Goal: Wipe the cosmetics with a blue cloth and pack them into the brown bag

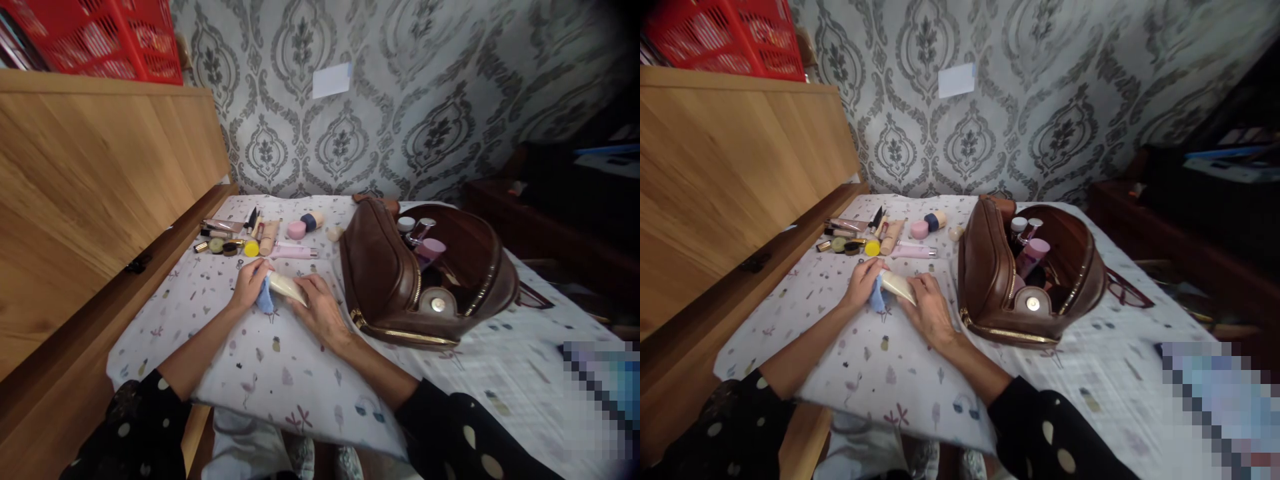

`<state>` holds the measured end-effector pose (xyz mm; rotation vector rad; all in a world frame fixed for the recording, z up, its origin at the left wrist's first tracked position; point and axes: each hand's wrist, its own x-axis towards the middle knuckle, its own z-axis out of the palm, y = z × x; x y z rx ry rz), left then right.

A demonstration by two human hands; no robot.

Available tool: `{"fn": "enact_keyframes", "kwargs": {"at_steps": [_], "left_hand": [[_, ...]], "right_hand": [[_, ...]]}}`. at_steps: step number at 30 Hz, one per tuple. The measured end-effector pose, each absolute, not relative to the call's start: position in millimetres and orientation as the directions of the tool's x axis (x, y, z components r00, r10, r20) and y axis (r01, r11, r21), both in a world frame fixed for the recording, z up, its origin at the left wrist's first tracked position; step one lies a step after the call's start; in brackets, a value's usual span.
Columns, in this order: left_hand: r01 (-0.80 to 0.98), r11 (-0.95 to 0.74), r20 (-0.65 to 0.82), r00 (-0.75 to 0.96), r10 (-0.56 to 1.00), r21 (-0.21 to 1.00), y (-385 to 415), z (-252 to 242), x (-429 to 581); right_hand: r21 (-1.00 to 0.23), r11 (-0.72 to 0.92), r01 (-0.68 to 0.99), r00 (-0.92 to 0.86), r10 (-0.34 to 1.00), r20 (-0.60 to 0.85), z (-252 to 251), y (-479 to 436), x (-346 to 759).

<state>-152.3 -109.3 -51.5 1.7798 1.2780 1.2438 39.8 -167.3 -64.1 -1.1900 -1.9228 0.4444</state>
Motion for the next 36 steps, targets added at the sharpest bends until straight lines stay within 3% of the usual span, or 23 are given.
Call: {"fn": "enact_keyframes", "kwargs": {"at_steps": [5, 11, 17, 21, 24, 30, 36], "left_hand": [[0.379, -0.361, 0.356, 0.085, 0.931, 0.852, -109, -50, -152], [0.418, -0.421, 0.416, 0.107, 0.903, 0.805, -118, -44, -151], [0.358, -0.461, 0.496, -0.006, 0.868, 0.812, -121, -45, -148], [0.17, -0.341, 0.364, -0.133, 0.922, 0.925, -121, -56, -140], [0.078, -0.201, 0.206, -0.061, 0.977, 0.976, -129, -59, -132], [0.054, -0.036, 0.025, 0.194, 0.981, 0.998, -147, -48, -121], [0.117, -0.103, 0.077, 0.209, 0.975, 0.988, -145, -45, -124]], "right_hand": [[-0.684, 0.483, 0.546, -0.223, 0.871, 0.437, -62, -167, 41], [-0.839, 0.363, 0.405, -0.179, 0.931, 0.317, -57, -171, 44], [-0.976, 0.199, 0.086, -0.258, 0.951, 0.171, -66, -165, 39], [-0.982, 0.134, -0.132, -0.378, 0.909, 0.175, -76, -160, 33], [-0.963, 0.175, -0.203, -0.378, 0.894, 0.242, -78, -159, 31], [-0.943, 0.307, -0.133, -0.242, 0.912, 0.331, -73, -162, 35], [-0.936, 0.312, 0.16, -0.208, 0.938, 0.277, -59, -170, 40]]}}
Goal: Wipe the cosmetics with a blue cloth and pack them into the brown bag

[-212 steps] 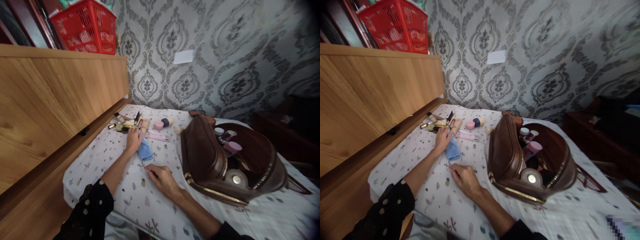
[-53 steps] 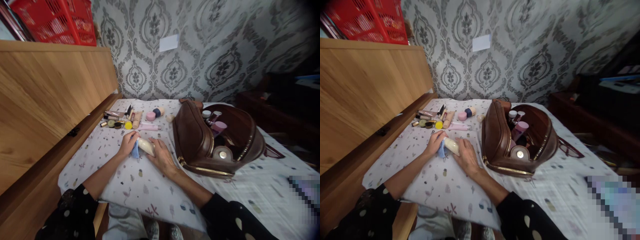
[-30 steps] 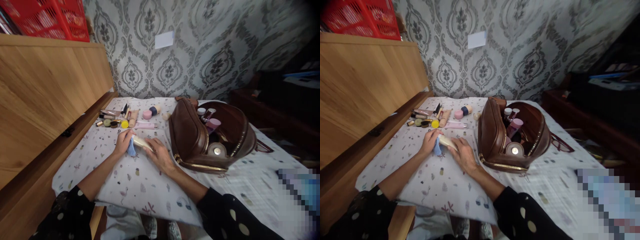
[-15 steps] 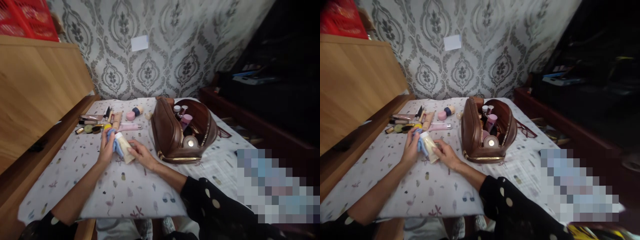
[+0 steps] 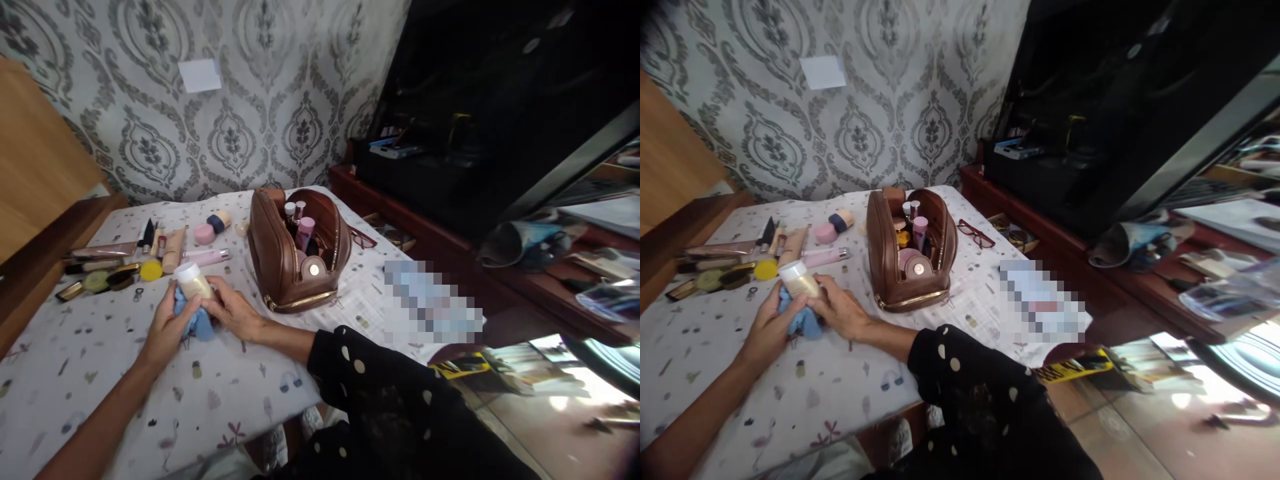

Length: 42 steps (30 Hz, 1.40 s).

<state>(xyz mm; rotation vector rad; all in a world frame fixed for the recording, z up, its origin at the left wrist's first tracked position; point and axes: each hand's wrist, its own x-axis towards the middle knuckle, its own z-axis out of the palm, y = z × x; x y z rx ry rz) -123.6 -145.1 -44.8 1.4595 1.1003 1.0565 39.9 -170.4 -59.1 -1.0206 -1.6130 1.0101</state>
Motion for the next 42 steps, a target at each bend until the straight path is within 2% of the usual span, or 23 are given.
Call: {"fn": "enact_keyframes", "kwargs": {"at_steps": [7, 10, 18, 28, 34, 42], "left_hand": [[0.294, -0.229, 0.204, 0.114, 0.972, 0.928, -148, -34, -124], [0.359, -0.289, 0.256, 0.14, 0.957, 0.887, -148, -29, -124], [0.468, -0.362, 0.254, 0.279, 0.926, 0.806, -144, -37, -133], [0.575, -0.533, 0.356, 0.399, 0.845, 0.62, -145, -32, -134], [0.583, -0.557, 0.307, 0.476, 0.824, 0.591, -141, -30, -134], [0.571, -0.536, 0.199, 0.546, 0.814, 0.622, -137, -23, -141]], "right_hand": [[-0.871, 0.349, 0.346, -0.144, 0.937, 0.318, -53, -173, 40], [-0.868, 0.331, 0.369, -0.122, 0.944, 0.308, -53, -173, 39], [-0.919, 0.352, 0.176, -0.085, 0.936, 0.342, -51, -171, 42], [-0.937, 0.334, 0.099, -0.097, 0.941, 0.325, -52, -170, 43], [-0.921, 0.389, 0.018, -0.053, 0.92, 0.387, -57, -166, 45], [-0.941, 0.321, -0.11, 0.008, 0.947, 0.322, -59, -157, 48]]}}
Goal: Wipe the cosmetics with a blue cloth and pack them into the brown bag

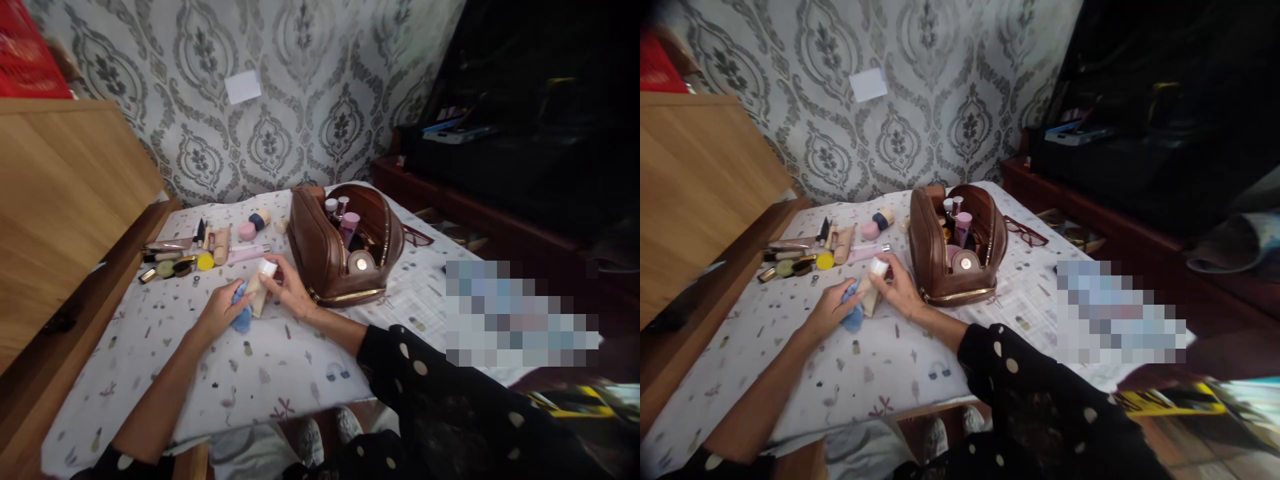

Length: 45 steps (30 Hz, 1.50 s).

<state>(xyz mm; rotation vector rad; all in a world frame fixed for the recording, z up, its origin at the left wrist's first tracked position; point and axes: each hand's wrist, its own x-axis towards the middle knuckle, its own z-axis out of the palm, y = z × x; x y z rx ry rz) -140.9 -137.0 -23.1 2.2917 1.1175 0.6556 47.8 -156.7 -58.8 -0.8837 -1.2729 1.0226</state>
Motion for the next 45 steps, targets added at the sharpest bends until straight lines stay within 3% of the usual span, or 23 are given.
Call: {"fn": "enact_keyframes", "kwargs": {"at_steps": [4, 8, 13, 17, 22, 25, 27, 36, 45], "left_hand": [[0.576, -0.534, 0.256, 0.495, 0.83, 0.619, -132, -20, -149], [0.646, -0.541, 0.33, 0.429, 0.841, 0.539, -123, -26, -157], [0.733, -0.498, 0.488, 0.257, 0.834, 0.464, -118, -29, -163], [0.655, -0.588, 0.679, 0.151, 0.718, 0.475, -129, -23, -158], [0.558, -0.766, 0.759, 0.334, 0.559, 0.318, -153, -27, -128], [0.562, -0.81, 0.676, 0.532, 0.509, 0.168, -158, -33, -110], [0.6, -0.79, 0.616, 0.577, 0.536, 0.126, -156, -35, -105], [0.757, -0.606, 0.493, 0.442, 0.75, 0.244, -134, -43, -136], [0.758, -0.421, 0.347, 0.271, 0.898, 0.498, -115, -52, -151]], "right_hand": [[-0.937, 0.246, -0.247, 0.051, 0.969, 0.241, -57, -163, 46], [-0.935, 0.16, -0.316, 0.014, 0.986, 0.164, -63, -170, 47], [-0.956, 0.175, -0.237, -0.015, 0.983, 0.183, -70, -173, 54], [-0.966, 0.24, -0.099, -0.023, 0.97, 0.244, -67, -173, 56], [-0.948, 0.316, 0.031, -0.022, 0.949, 0.316, -56, -178, 57], [-0.933, 0.355, 0.061, -0.014, 0.935, 0.355, -54, -179, 58], [-0.939, 0.343, 0.033, -0.025, 0.939, 0.343, -55, -178, 59], [-0.961, 0.278, 0.004, 0.02, 0.96, 0.278, -59, -176, 57], [-0.973, 0.222, -0.063, 0.045, 0.975, 0.22, -54, -182, 53]]}}
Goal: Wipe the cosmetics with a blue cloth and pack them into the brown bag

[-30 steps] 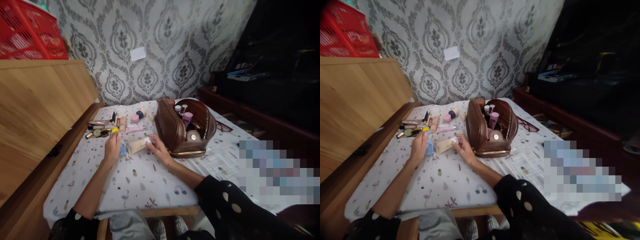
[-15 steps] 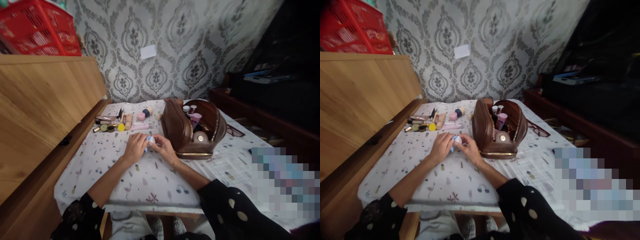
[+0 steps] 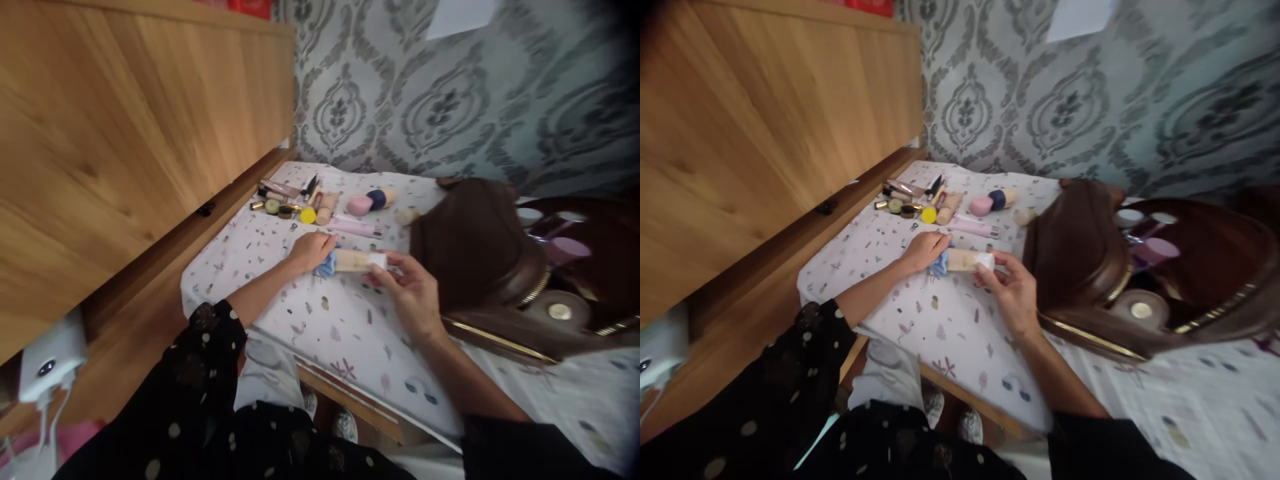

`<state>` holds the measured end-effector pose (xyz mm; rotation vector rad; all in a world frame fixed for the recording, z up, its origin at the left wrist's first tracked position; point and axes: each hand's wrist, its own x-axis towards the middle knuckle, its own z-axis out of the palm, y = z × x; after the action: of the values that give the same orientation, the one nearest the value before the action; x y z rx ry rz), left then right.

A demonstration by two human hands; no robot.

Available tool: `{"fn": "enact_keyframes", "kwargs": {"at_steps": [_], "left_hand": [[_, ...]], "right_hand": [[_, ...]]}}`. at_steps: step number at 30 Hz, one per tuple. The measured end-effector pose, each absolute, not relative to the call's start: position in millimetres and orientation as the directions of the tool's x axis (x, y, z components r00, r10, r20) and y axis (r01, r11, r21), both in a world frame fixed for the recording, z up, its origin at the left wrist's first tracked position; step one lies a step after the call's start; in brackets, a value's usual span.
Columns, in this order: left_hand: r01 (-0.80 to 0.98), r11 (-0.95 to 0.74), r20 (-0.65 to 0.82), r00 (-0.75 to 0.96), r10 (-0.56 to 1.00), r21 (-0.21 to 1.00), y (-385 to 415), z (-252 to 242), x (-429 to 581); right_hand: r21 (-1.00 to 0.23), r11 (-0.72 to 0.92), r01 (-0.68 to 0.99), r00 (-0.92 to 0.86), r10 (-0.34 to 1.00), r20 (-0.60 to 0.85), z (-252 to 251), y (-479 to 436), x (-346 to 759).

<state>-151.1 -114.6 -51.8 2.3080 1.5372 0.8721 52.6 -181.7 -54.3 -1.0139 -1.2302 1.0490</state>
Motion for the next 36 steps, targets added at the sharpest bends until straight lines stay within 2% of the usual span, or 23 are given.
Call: {"fn": "enact_keyframes", "kwargs": {"at_steps": [6, 13, 18, 21, 23, 25, 27, 32, 36], "left_hand": [[0.555, -0.368, 0.357, 0.133, 0.925, 0.746, -112, -48, -158], [0.448, -0.391, 0.355, 0.164, 0.92, 0.804, -110, -50, -158], [0.463, -0.378, 0.372, 0.109, 0.922, 0.801, -103, -53, -161], [0.528, -0.403, 0.464, 0.018, 0.885, 0.748, -103, -52, -164], [0.577, -0.492, 0.593, 0.016, 0.805, 0.652, -107, -49, -164], [0.598, -0.609, 0.707, 0.098, 0.701, 0.521, -116, -46, -160], [0.594, -0.695, 0.746, 0.223, 0.627, 0.407, -128, -43, -152], [0.622, -0.748, 0.606, 0.51, 0.61, 0.23, -148, -42, -131], [0.688, -0.691, 0.469, 0.546, 0.694, 0.221, -139, -50, -130]], "right_hand": [[-0.955, 0.285, -0.083, 0.07, 0.958, 0.279, -55, -186, 46], [-0.941, 0.338, -0.016, 0.094, 0.937, 0.335, -59, -185, 48], [-0.937, 0.349, 0.018, 0.059, 0.935, 0.349, -59, -187, 47], [-0.938, 0.341, 0.059, 0.024, 0.939, 0.343, -62, -187, 47], [-0.936, 0.341, 0.084, 0.0, 0.94, 0.342, -65, -187, 47], [-0.927, 0.357, 0.111, -0.029, 0.934, 0.356, -68, -187, 46], [-0.915, 0.379, 0.14, -0.064, 0.925, 0.374, -71, -188, 46], [-0.903, 0.401, 0.158, -0.109, 0.915, 0.387, -75, -189, 46], [-0.907, 0.381, 0.182, -0.08, 0.925, 0.372, -78, -188, 47]]}}
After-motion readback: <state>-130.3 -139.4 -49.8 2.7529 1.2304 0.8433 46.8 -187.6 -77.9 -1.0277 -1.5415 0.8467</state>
